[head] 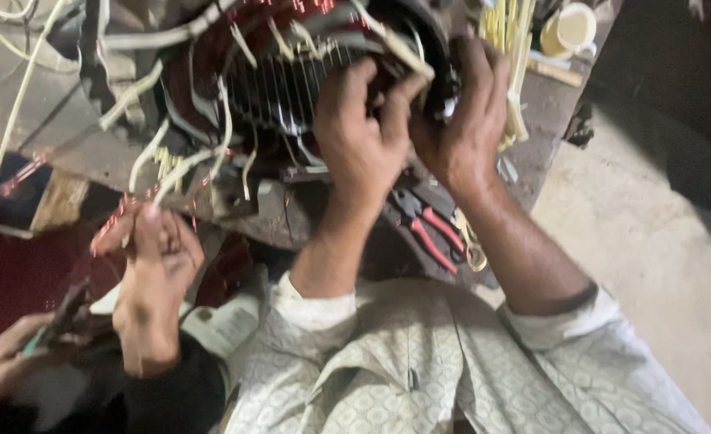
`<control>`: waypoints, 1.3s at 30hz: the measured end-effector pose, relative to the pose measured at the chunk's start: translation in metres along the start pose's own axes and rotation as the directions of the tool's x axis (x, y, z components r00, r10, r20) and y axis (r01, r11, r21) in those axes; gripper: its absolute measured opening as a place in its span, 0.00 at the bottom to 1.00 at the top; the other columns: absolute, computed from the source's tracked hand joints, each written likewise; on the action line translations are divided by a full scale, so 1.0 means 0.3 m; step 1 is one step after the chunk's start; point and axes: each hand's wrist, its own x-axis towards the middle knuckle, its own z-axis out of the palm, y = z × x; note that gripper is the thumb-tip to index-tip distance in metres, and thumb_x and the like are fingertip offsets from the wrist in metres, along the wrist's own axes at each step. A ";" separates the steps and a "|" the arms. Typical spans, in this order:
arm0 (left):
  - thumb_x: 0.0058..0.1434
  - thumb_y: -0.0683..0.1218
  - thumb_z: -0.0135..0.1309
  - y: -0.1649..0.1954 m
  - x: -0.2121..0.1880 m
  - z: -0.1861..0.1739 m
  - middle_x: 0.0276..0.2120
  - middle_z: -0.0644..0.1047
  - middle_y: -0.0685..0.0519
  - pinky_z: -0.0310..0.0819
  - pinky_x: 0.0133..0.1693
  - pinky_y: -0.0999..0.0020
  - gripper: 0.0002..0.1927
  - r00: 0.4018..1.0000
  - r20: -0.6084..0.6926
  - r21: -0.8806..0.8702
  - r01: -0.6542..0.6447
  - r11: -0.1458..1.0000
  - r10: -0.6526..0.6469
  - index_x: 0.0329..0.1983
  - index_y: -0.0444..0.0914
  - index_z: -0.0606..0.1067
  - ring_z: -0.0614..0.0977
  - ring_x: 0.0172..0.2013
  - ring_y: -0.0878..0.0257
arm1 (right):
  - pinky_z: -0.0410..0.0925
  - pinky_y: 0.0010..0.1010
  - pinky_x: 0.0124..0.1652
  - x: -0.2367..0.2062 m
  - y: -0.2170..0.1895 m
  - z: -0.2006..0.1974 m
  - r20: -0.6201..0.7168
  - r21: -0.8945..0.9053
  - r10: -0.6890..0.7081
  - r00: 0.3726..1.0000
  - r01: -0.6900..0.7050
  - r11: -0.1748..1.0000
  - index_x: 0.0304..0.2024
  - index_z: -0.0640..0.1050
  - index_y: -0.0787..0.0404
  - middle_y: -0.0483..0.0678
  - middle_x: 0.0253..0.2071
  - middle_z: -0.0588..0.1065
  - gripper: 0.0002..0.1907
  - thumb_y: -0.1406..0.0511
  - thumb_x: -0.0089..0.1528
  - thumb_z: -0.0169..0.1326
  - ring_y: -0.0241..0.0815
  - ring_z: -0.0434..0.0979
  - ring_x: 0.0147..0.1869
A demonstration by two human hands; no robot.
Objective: The person works on a motor stator, stripping insulation from copper wires, cutting them with pliers, and inserting them into slots. A second person assists by holding and arranging wires. The work continues with repeated cutting, stripping, and insertion of wires into the stator.
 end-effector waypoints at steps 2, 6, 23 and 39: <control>0.64 0.52 0.63 -0.023 0.021 -0.038 0.34 0.82 0.50 0.82 0.35 0.67 0.18 0.949 0.220 -0.187 0.266 0.946 -0.224 0.50 0.36 0.76 0.87 0.35 0.59 | 0.72 0.44 0.60 0.003 -0.008 -0.021 0.036 0.019 0.002 0.999 -0.003 1.000 0.71 0.55 0.65 0.60 0.63 0.63 0.44 0.66 0.64 0.72 0.58 0.71 0.64; 0.72 0.52 0.60 -0.093 -0.055 -0.143 0.43 0.84 0.50 0.84 0.46 0.64 0.18 0.982 0.180 -0.094 0.079 0.992 -0.061 0.59 0.38 0.77 0.87 0.44 0.60 | 0.71 0.45 0.63 0.033 -0.031 -0.053 0.064 0.061 0.051 0.997 -0.055 0.997 0.70 0.57 0.65 0.59 0.61 0.64 0.48 0.55 0.63 0.75 0.57 0.71 0.65; 0.52 0.37 0.68 -0.115 -0.198 -0.091 0.31 0.73 0.56 0.76 0.47 0.65 0.34 0.998 -0.016 0.038 0.069 0.997 -0.068 0.63 0.38 0.72 0.78 0.35 0.62 | 0.72 0.48 0.56 0.063 0.033 -0.031 0.061 0.047 0.057 0.996 -0.060 0.997 0.66 0.61 0.67 0.59 0.58 0.68 0.45 0.52 0.62 0.74 0.56 0.75 0.61; 0.70 0.47 0.59 -0.025 -0.214 -0.254 0.53 0.81 0.45 0.79 0.60 0.60 0.17 0.996 0.004 0.029 -0.093 0.995 0.093 0.58 0.35 0.76 0.83 0.55 0.55 | 0.77 0.37 0.42 -0.187 0.069 -0.230 0.302 0.102 0.217 0.928 -0.258 0.961 0.48 0.81 0.65 0.53 0.44 0.80 0.11 0.68 0.65 0.66 0.48 0.83 0.46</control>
